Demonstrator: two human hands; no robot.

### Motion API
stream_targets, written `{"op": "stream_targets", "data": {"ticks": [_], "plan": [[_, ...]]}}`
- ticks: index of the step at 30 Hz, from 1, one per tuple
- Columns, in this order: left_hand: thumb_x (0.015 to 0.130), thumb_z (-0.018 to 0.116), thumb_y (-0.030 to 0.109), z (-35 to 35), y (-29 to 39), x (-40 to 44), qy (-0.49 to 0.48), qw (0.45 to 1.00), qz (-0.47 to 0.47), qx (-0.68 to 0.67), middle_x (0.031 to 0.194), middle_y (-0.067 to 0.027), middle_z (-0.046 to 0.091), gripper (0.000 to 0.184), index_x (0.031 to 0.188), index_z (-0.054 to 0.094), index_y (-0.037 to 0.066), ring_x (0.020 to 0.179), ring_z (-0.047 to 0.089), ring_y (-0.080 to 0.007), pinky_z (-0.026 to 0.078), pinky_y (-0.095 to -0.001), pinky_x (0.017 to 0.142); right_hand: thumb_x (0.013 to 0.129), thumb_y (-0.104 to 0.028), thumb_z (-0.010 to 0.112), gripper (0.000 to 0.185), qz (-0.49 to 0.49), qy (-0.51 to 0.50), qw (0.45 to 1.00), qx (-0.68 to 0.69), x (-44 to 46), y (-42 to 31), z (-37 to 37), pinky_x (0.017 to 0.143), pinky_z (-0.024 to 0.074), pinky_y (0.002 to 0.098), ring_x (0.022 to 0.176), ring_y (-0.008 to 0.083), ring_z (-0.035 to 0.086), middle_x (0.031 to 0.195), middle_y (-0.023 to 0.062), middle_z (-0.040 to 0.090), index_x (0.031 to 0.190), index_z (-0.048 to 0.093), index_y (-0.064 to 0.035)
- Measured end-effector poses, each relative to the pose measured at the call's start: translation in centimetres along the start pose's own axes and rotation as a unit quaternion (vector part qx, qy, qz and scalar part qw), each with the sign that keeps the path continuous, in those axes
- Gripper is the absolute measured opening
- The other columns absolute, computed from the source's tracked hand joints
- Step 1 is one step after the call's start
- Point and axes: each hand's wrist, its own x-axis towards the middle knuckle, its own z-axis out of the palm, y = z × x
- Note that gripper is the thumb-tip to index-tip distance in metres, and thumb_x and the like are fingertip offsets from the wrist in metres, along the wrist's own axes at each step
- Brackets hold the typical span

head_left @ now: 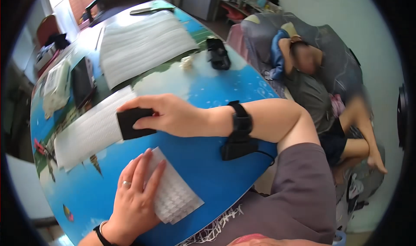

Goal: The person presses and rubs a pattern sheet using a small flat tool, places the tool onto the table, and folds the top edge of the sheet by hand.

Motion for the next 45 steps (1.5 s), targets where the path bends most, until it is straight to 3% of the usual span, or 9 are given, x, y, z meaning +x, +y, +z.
{"op": "stream_targets", "data": {"ticks": [8,11,14,18,23,30,31,34,45], "plan": [[0.073,0.089,0.026,0.5,-0.2,-0.4,-0.009,1.0,-0.014,0.0,0.169,-0.0252,0.037,0.092,0.156,0.053,0.007,0.151,0.042,-0.0467,0.036,-0.0549,0.124,0.099,-0.013,0.078,0.033,0.008,-0.013,0.998,0.06,0.6,0.9,-0.6,0.088,0.0567,0.0301,0.097,0.0133,0.07,0.107,0.0077,0.077,0.128,0.069,-0.0008],[0.077,0.086,0.025,0.3,-0.1,-0.3,-0.013,1.0,-0.016,0.002,0.167,-0.0255,0.04,0.088,0.156,0.053,0.006,0.151,0.042,-0.047,0.036,-0.054,0.124,0.098,-0.017,0.08,0.03,0.102,-0.099,0.987,0.068,1.2,-1.1,-2.2,0.081,0.0548,0.0286,0.091,0.0125,0.068,0.097,0.0039,0.074,0.12,0.071,-0.0005],[0.083,0.081,0.021,0.3,-0.4,-0.5,-0.003,1.0,-0.001,0.006,0.163,-0.0268,0.045,0.08,0.155,0.052,0.001,0.15,0.044,-0.0463,0.036,-0.0529,0.124,0.097,-0.021,0.082,0.026,0.123,-0.316,0.927,0.161,1.2,-2.4,-4.1,0.078,0.0528,0.0283,0.087,0.012,0.066,0.091,0.0017,0.072,0.114,0.074,-0.0018],[0.091,0.073,0.014,0.2,-1.1,-0.4,0.021,0.999,0.011,-0.027,0.162,-0.0274,0.047,0.069,0.153,0.051,-0.006,0.15,0.045,-0.0439,0.036,-0.0512,0.125,0.095,-0.02,0.083,0.023,0.068,-0.598,0.796,0.065,0.3,-5.3,-4.4,0.091,0.0541,0.0343,0.1,0.0177,0.071,0.105,0.0073,0.078,0.107,0.076,-0.0019],[0.093,0.074,0.018,-0.2,-0.5,-0.5,0.017,1.0,-0.008,-0.006,0.165,-0.0261,0.043,0.069,0.154,0.051,-0.003,0.152,0.044,-0.0441,0.035,-0.0522,0.125,0.093,-0.024,0.081,0.024,-0.04,-0.566,0.823,0.006,-1.9,-3.7,-2.3,0.109,0.0461,0.0425,0.124,0.0269,0.065,0.13,0.0069,0.075,0.107,0.076,-0.0045],[0.097,0.057,0.014,-0.4,0.5,-1.2,0.021,0.999,0.024,0.035,0.164,-0.028,0.044,0.059,0.152,0.054,-0.006,0.153,0.043,-0.0414,0.034,-0.0519,0.126,0.094,-0.028,0.079,0.027,-0.003,-0.589,0.807,-0.051,-1.5,-4.4,-2.4,0.111,0.0421,0.0467,0.122,0.0266,0.063,0.117,0.0079,0.073,0.106,0.076,-0.0048],[0.101,0.053,0.007,-0.8,0.9,-1.2,0.025,0.998,0.033,0.039,0.17,-0.0199,0.04,0.06,0.16,0.048,0.0,0.157,0.036,-0.0374,0.033,-0.0479,0.128,0.094,-0.029,0.079,0.027,0.005,-0.59,0.806,-0.055,-1.4,-4.6,-2.5,0.11,0.0423,0.0472,0.121,0.0265,0.063,0.114,0.0081,0.073,0.106,0.075,-0.0048],[0.102,0.05,0.006,-0.3,1.1,-1.2,0.016,0.999,0.024,0.042,0.169,-0.021,0.04,0.059,0.161,0.047,-0.001,0.157,0.037,-0.0377,0.033,-0.047,0.128,0.094,-0.028,0.079,0.027,0.01,-0.591,0.805,-0.058,-1.4,-4.5,-2.4,0.11,0.0423,0.0482,0.12,0.0263,0.063,0.111,0.0082,0.072,0.106,0.075,-0.0048],[0.097,0.06,0.012,0.7,1.3,-1.4,0.009,0.999,0.02,0.049,0.166,-0.0266,0.042,0.06,0.153,0.051,-0.007,0.152,0.043,-0.042,0.034,-0.0515,0.127,0.096,-0.029,0.077,0.026,0.013,-0.59,0.806,-0.04,-1.5,-4.1,-2.4,0.112,0.0411,0.0512,0.124,0.026,0.062,0.116,0.0076,0.072,0.107,0.074,-0.0054]]}}
